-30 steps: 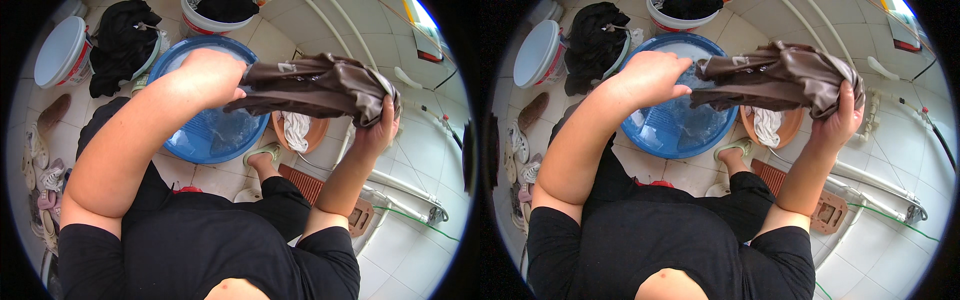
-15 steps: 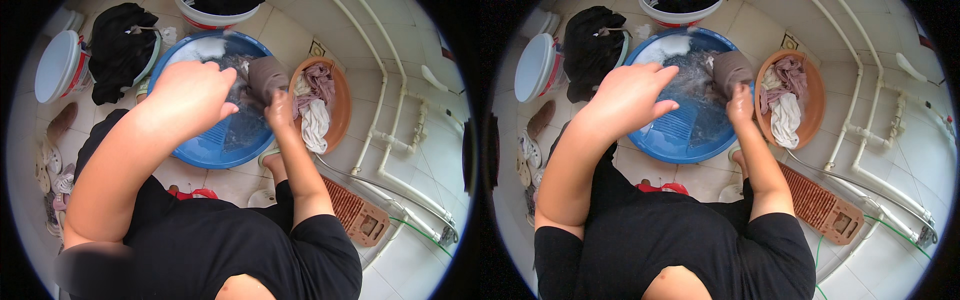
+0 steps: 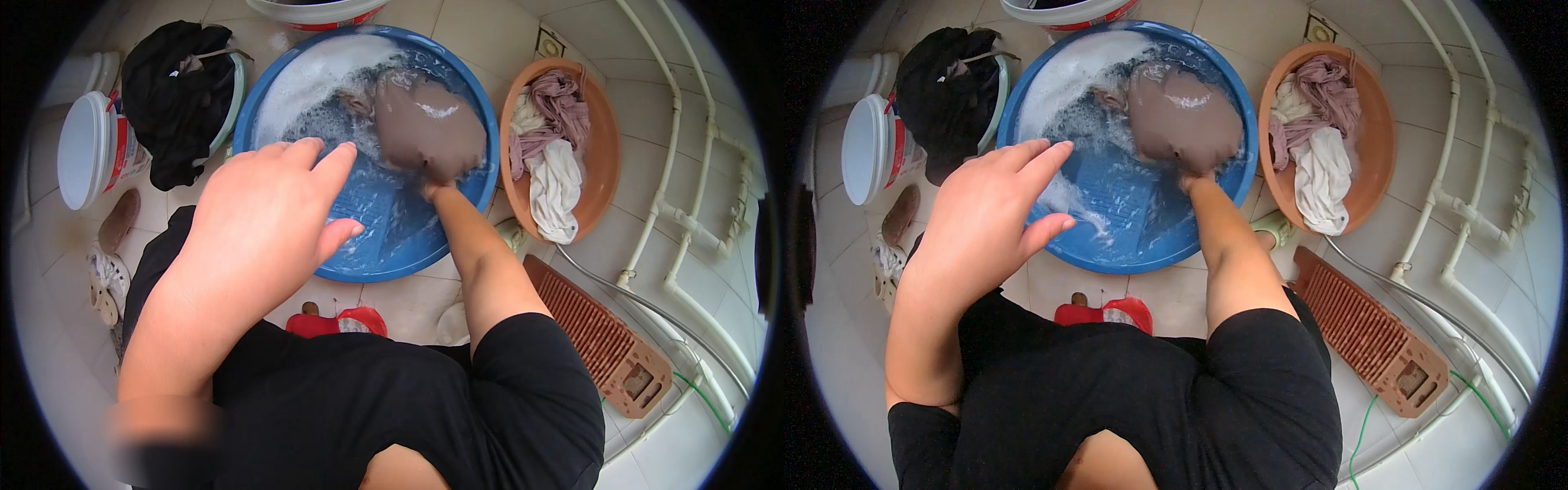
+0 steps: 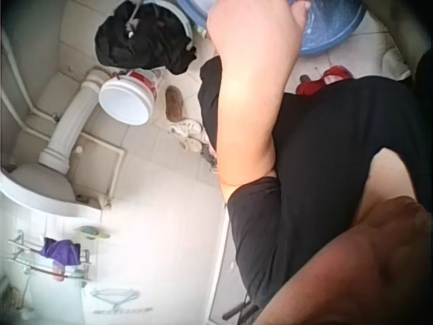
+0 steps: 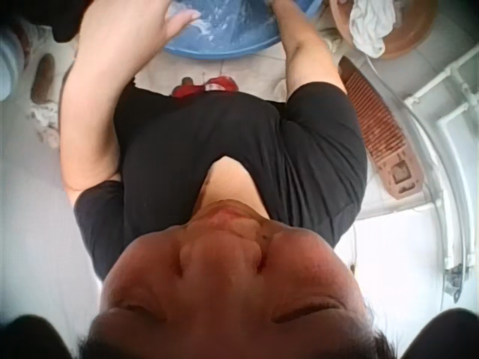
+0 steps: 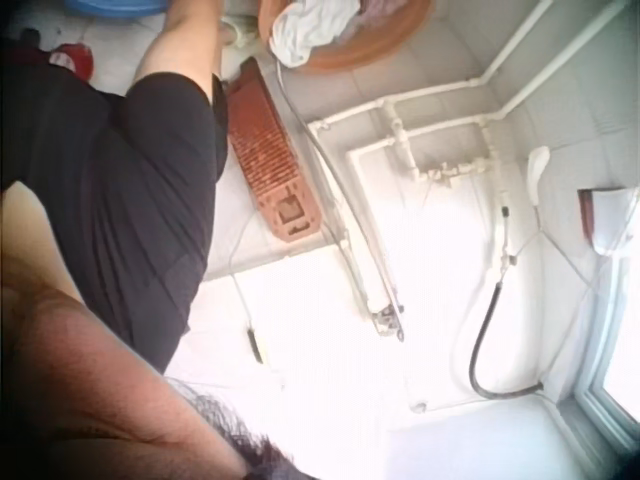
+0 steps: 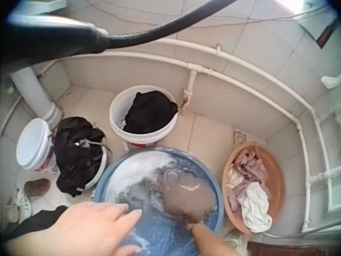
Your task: The person hand-washes various garments in a blue basin filled with soapy water. They scrub and rinse a pink cloth, a brown cloth, a black garment, and a striped shirt, transferring each item to a separate container after washing.
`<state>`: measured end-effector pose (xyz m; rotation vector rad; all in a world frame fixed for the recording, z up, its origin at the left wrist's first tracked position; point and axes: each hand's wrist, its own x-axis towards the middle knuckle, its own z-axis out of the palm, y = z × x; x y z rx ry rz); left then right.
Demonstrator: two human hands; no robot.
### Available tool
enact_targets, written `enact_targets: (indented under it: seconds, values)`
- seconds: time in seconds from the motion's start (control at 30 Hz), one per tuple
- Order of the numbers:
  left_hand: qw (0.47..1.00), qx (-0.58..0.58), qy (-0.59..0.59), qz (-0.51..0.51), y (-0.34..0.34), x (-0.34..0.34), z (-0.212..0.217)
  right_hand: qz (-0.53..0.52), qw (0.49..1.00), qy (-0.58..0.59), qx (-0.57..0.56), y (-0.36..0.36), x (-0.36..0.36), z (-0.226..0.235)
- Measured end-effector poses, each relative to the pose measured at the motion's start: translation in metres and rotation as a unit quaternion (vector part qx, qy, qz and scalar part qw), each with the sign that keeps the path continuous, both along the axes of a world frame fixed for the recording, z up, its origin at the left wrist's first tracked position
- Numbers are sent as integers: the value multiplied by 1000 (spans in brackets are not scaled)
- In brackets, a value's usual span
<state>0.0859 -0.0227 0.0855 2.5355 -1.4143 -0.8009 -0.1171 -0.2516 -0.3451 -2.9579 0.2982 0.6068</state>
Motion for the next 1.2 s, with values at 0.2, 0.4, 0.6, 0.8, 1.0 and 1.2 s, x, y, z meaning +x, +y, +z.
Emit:
enact_targets:
  seconds: [0.2,0.4,0.6,0.8,1.0,1.2]
  values:
    - [1000,9,7,-1,-5,-3,-4,-63,978,188,58,33,15,11]
    - [1000,-5,4,-10,-4,-5,-2,-64,953,285,83,36,11,37]
    - [1000,-14,-11,-16,-1,-9,4,-123,928,300,183,54,10,106]
    - [1000,-6,0,6,9,-7,5,-82,940,143,299,52,20,271]
    - [997,23,67,11,5,-8,-47,-258,764,-194,559,41,29,442]
    - [978,-195,44,60,-26,-39,-119,-204,614,-328,689,62,39,518]
